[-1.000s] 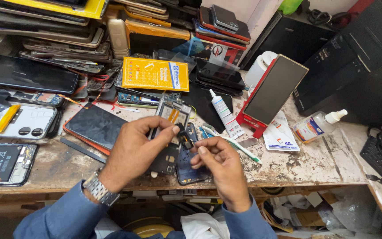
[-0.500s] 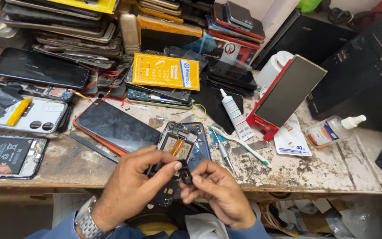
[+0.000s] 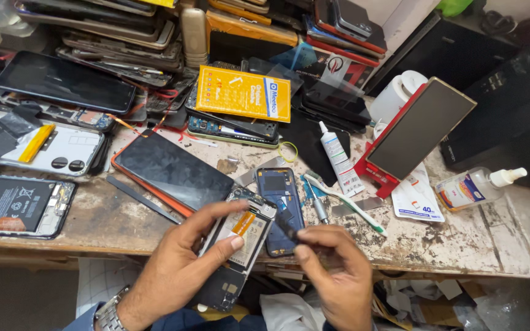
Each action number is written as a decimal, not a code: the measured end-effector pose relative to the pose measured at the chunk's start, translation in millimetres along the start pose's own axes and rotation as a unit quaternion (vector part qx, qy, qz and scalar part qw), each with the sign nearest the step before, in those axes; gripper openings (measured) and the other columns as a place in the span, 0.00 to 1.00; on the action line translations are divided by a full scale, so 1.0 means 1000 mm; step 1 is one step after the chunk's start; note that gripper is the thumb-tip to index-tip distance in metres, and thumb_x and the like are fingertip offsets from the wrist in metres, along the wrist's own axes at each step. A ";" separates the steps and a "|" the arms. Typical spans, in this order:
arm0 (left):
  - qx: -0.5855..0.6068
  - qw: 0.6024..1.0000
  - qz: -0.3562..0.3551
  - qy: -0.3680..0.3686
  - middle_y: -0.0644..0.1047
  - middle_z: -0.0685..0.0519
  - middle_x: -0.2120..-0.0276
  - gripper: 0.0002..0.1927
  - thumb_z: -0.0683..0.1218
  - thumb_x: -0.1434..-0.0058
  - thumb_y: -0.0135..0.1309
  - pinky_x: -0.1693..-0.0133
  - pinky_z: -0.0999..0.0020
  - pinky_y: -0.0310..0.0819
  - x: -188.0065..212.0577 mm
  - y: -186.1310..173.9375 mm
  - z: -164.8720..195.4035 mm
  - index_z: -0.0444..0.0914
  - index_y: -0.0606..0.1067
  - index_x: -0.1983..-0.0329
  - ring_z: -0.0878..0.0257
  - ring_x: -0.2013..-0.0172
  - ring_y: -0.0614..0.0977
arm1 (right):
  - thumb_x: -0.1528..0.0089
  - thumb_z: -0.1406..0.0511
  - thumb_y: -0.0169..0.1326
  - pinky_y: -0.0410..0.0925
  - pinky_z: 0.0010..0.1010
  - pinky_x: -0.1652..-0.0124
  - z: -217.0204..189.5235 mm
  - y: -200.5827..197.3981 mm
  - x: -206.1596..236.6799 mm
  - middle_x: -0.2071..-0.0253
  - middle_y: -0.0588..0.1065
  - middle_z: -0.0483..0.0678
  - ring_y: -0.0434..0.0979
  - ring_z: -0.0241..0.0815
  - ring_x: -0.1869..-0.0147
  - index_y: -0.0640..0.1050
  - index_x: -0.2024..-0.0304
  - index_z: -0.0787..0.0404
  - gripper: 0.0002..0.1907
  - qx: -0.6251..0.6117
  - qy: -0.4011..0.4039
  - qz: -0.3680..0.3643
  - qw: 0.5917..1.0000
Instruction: The person applies adhesive from a tube around the inner frame of a phone housing, then seats a new battery into the phone and presses it in place. They align the frame, work the battery connector area, and pick up a screwdriver to continue reassembling the phone on a cluttered repair bench.
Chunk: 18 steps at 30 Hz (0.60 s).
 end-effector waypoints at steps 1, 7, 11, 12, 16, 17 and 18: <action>0.028 1.000 -0.012 -0.003 0.83 0.49 0.50 0.28 0.42 0.36 0.57 0.49 0.72 0.76 0.001 0.001 0.000 0.39 0.68 0.32 0.69 0.50 0.81 | 0.42 0.75 0.63 0.72 0.29 0.55 -0.009 0.003 -0.002 0.54 0.78 0.53 0.78 0.40 0.55 0.81 0.56 0.67 0.12 0.115 -0.077 0.027 0.990; 0.082 0.992 -0.024 -0.088 0.82 0.48 0.49 0.40 0.40 0.40 0.55 0.52 0.72 0.79 0.008 0.002 -0.001 0.43 0.57 0.24 0.68 0.51 0.82 | 0.47 0.73 0.68 0.73 0.32 0.57 -0.041 0.029 -0.013 0.55 0.78 0.47 0.80 0.43 0.55 0.83 0.53 0.56 0.19 0.322 -0.234 -0.014 0.917; 0.069 0.993 -0.037 -0.083 0.83 0.47 0.51 0.34 0.41 0.38 0.56 0.53 0.72 0.80 0.012 -0.002 0.002 0.38 0.62 0.29 0.67 0.52 0.83 | 0.48 0.72 0.68 0.73 0.34 0.56 -0.045 0.038 -0.016 0.55 0.77 0.47 0.80 0.46 0.54 0.83 0.52 0.55 0.21 0.329 -0.255 -0.035 0.909; 0.064 0.994 -0.036 -0.086 0.83 0.47 0.52 0.33 0.41 0.38 0.56 0.54 0.72 0.80 0.012 -0.003 0.002 0.38 0.62 0.29 0.68 0.53 0.83 | 0.48 0.72 0.68 0.73 0.34 0.56 -0.046 0.039 -0.015 0.54 0.77 0.47 0.80 0.46 0.54 0.83 0.52 0.55 0.21 0.328 -0.255 -0.037 0.909; 0.020 0.995 -0.032 -0.088 0.83 0.48 0.55 0.34 0.42 0.40 0.57 0.59 0.72 0.81 0.014 -0.004 0.004 0.40 0.64 0.29 0.69 0.57 0.83 | 0.48 0.72 0.69 0.74 0.32 0.58 -0.045 0.041 -0.014 0.54 0.78 0.47 0.80 0.44 0.54 0.83 0.52 0.55 0.21 0.324 -0.247 -0.047 0.912; 0.025 0.996 -0.038 -0.079 0.84 0.48 0.56 0.33 0.42 0.40 0.57 0.59 0.72 0.82 0.015 -0.004 0.004 0.39 0.64 0.31 0.68 0.57 0.84 | 0.48 0.72 0.68 0.74 0.32 0.58 -0.045 0.041 -0.014 0.54 0.78 0.47 0.80 0.44 0.54 0.83 0.51 0.55 0.22 0.323 -0.246 -0.050 0.913; 0.030 0.996 -0.045 -0.071 0.84 0.47 0.56 0.32 0.42 0.40 0.56 0.59 0.72 0.82 0.014 -0.004 0.005 0.38 0.64 0.32 0.68 0.58 0.84 | 0.48 0.73 0.68 0.74 0.32 0.58 -0.045 0.042 -0.013 0.54 0.78 0.47 0.80 0.44 0.54 0.83 0.51 0.55 0.22 0.321 -0.244 -0.052 0.914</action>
Point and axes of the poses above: each hand's wrist, its own x-axis away from the middle knuckle, its own y-axis out of the palm, z = x × y, the point moved 2 cm from there along -x, towards the middle knuckle
